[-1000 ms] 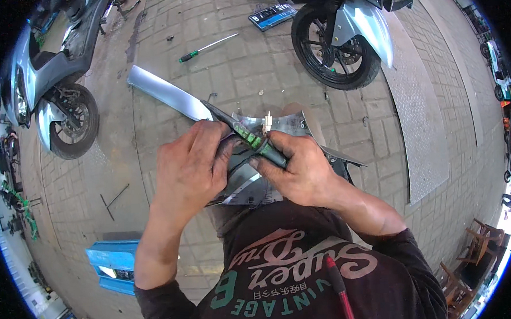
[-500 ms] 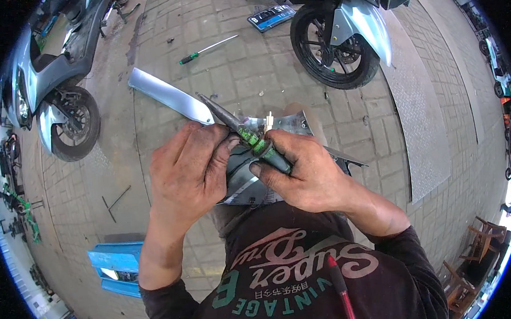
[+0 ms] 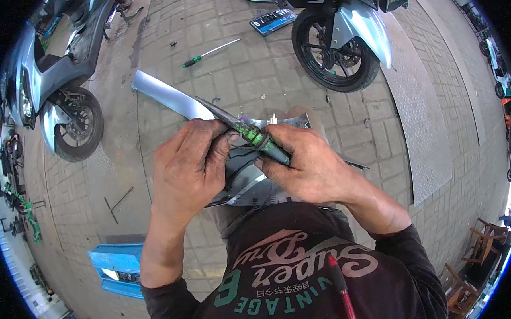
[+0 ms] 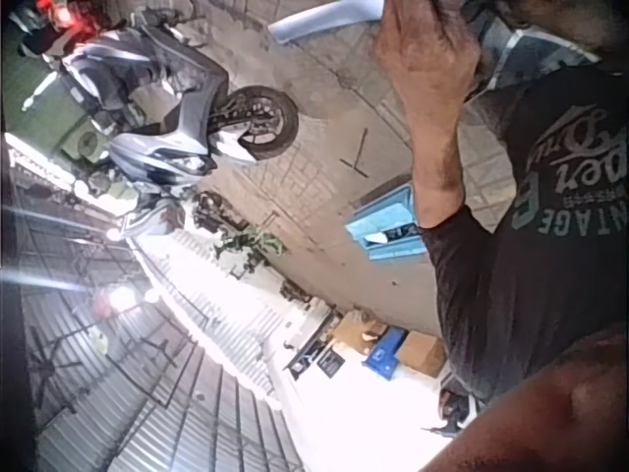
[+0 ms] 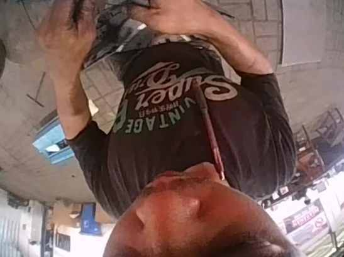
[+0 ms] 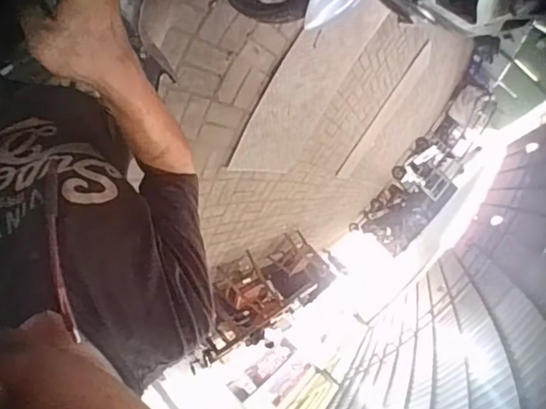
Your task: The person tapes electrical wires on a motorcycle fairing component and then uses pliers to strip or crimp a wire before installing the fairing piece onto the front of a motorcycle.
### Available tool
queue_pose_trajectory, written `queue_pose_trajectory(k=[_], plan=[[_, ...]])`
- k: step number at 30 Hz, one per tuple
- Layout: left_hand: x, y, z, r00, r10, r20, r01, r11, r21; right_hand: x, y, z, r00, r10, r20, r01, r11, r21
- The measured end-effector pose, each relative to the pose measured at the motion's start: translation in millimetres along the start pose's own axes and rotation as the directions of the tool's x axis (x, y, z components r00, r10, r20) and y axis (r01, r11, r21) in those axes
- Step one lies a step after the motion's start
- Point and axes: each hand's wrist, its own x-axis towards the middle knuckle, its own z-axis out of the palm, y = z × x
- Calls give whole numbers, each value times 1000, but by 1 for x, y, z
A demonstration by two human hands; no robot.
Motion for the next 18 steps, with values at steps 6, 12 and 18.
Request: queue_pose_trajectory(k=[6,12,18], plan=[[2,1,2,996,-81,29,82,996,-32,5,-8,-7,989,134,65,-134,991,-6],[13,-29,17,995,50,86,-56,995,77,21,6,-2,950,312,18,-311,948,-64],[22,-62,45,988,26,150,-27,1000,5,35,30,4,915,399,-58,-389,912,126]])
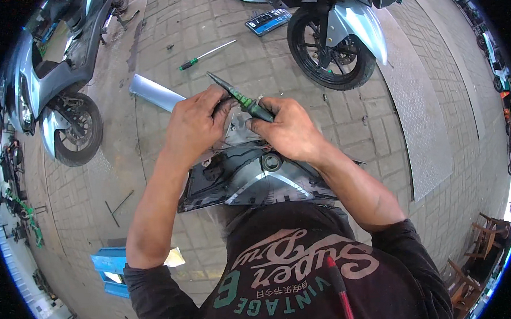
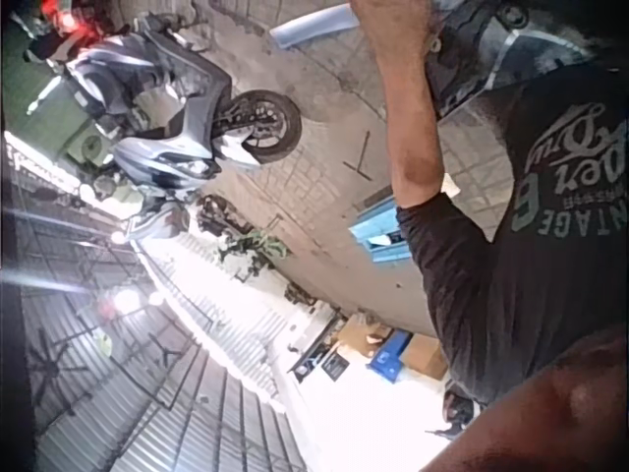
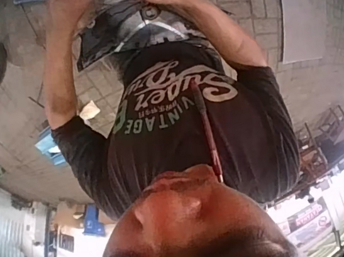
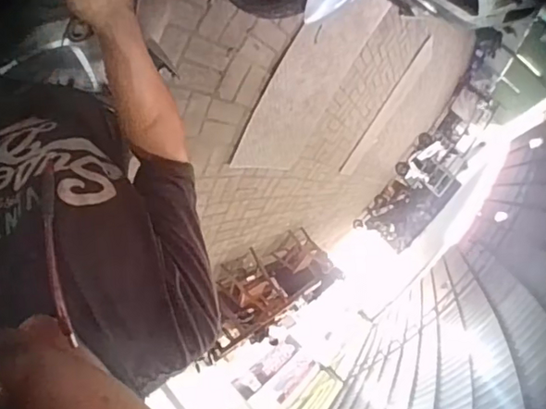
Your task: The person tapes electrical wires on a motorcycle fairing component and then uses pliers to strip or crimp a wire before installing the fairing piece onto the front of a motorcycle.
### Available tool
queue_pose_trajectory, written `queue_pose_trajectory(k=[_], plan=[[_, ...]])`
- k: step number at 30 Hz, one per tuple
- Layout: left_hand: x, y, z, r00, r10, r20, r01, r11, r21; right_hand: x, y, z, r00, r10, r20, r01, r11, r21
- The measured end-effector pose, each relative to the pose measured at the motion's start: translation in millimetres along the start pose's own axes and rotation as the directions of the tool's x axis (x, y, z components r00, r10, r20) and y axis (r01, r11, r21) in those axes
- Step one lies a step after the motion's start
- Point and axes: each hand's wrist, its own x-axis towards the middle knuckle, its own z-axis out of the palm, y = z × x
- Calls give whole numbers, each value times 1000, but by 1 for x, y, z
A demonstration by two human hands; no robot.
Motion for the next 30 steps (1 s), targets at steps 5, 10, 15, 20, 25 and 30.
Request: queue_pose_trajectory(k=[5,10,15,20,25,30], plan=[[9,-9,14,1000,-20,3,20,1000,-5,8,9,8,993,44,-106,-39,998,55],[9,-14,18,998,-36,-48,40,996,75,16,14,16,982,76,-174,-58,993,103],[-13,-15,7,971,-228,-76,233,970,65,33,45,-47,839,201,-506,106,851,514],[-14,20,-6,917,-391,-74,356,890,-286,0,101,-104,790,55,-610,-37,998,43],[-33,28,-18,832,-540,-124,410,750,-519,-52,176,-130,738,236,-633,-374,923,-92],[-58,14,-39,841,-525,-133,351,715,-604,-117,156,-94,725,150,-672,-311,942,-125]])
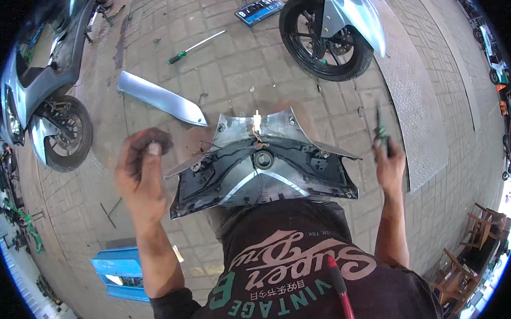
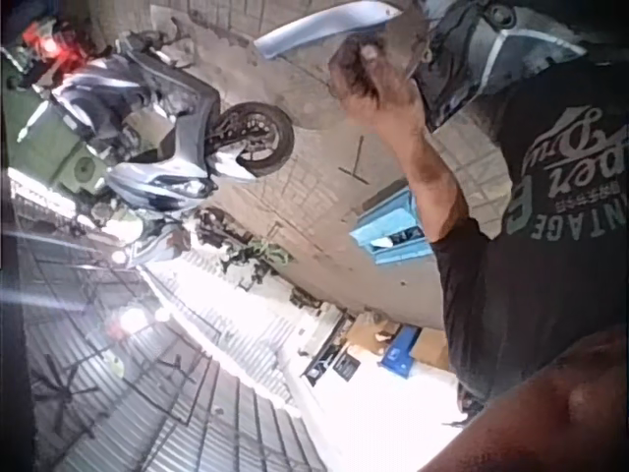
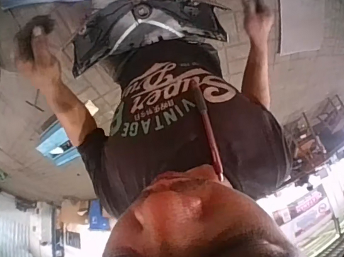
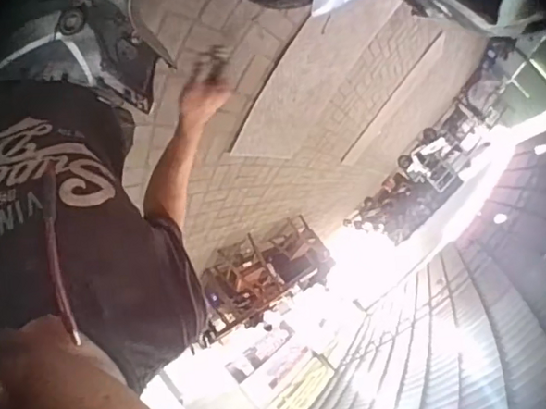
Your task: The person tapes electrical wires on a motorcycle fairing component and then uses pliers to strip or crimp a wire before installing the fairing piece onto the front of a motorcycle.
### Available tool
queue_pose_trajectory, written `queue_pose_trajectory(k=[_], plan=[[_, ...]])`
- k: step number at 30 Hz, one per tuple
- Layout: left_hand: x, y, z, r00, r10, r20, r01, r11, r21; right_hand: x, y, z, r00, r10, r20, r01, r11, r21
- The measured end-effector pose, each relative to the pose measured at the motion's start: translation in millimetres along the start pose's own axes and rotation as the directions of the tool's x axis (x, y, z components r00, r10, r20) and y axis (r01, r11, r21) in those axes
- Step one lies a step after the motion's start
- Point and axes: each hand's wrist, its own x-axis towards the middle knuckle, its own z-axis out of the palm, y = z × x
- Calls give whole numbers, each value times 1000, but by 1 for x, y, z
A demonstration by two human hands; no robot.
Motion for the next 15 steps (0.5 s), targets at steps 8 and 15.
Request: queue_pose_trajectory(k=[8,15], plan=[[-17,-7,8,989,-149,-2,149,987,66,-65,-48,56,469,-409,783,718,693,-68],[-27,-17,-7,989,-142,27,140,988,61,-55,-65,110,411,-489,770,787,616,-28]])
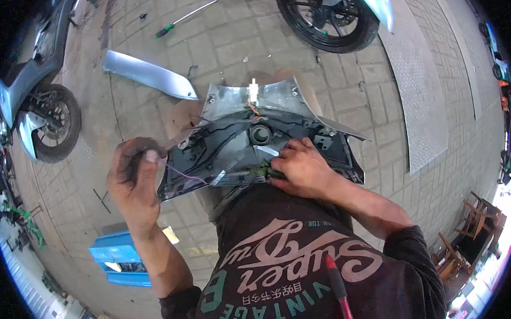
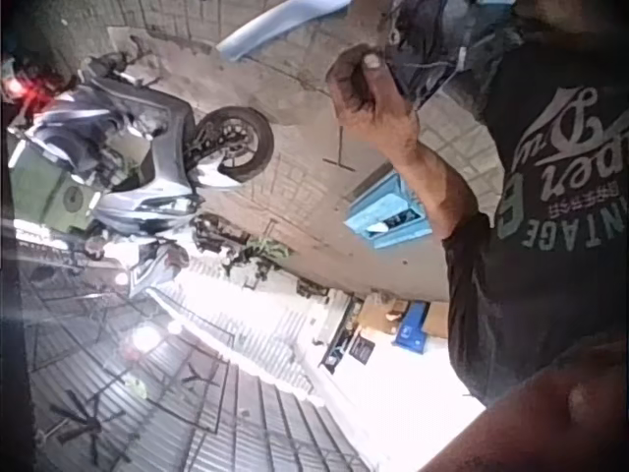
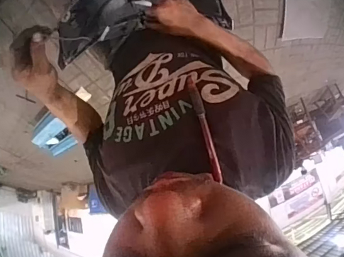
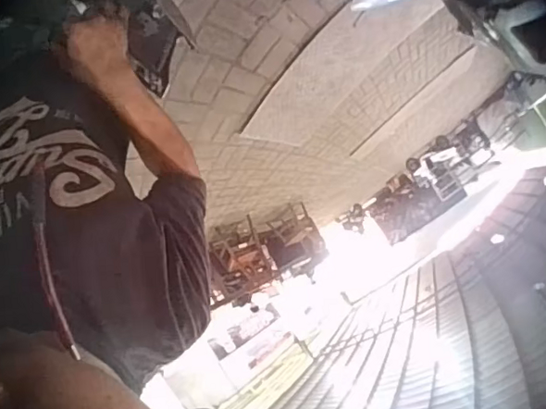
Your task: The person tapes electrical wires on a motorcycle fairing component and then uses pliers to strip or crimp a wire before installing the fairing piece onto the front of a motorcycle.
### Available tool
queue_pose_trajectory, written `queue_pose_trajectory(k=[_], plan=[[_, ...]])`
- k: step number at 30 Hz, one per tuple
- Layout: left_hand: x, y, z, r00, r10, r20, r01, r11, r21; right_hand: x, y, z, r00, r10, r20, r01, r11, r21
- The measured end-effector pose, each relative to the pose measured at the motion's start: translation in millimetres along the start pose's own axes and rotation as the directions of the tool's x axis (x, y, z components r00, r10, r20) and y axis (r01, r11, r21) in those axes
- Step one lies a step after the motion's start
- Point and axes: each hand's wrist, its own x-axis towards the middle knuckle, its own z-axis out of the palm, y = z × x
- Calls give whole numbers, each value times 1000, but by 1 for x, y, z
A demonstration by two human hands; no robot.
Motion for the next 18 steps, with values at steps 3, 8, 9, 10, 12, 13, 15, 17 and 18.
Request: queue_pose_trajectory(k=[3,8,9,10,12,13,15,17,18], plan=[[-6,-5,-29,987,31,-161,-34,999,-19,-19,10,-33,978,25,-209,118,756,644],[-20,-16,-70,940,-6,-340,-59,981,-182,-60,100,-118,371,787,-493,-495,617,612],[-20,-15,-71,939,-4,-344,-62,981,-183,-66,121,-121,319,793,-518,-648,582,492],[-18,-15,-70,948,4,-317,-48,991,-129,-70,133,-122,317,709,-630,-560,676,479],[-17,-15,-68,953,7,-304,-28,997,-67,-87,127,-119,394,738,-548,-355,672,649],[-18,-14,-63,957,6,-290,-27,997,-66,-93,117,-117,477,748,-461,-154,588,794],[-17,-14,-54,962,8,-274,-27,998,-64,-81,79,-110,720,624,-305,-241,636,733],[-15,-16,-49,971,-7,-240,-16,995,-95,-51,24,-101,944,296,145,-326,768,552],[-11,-20,-45,971,10,-238,-32,996,-88,-37,13,-85,965,218,147,-260,879,401]])
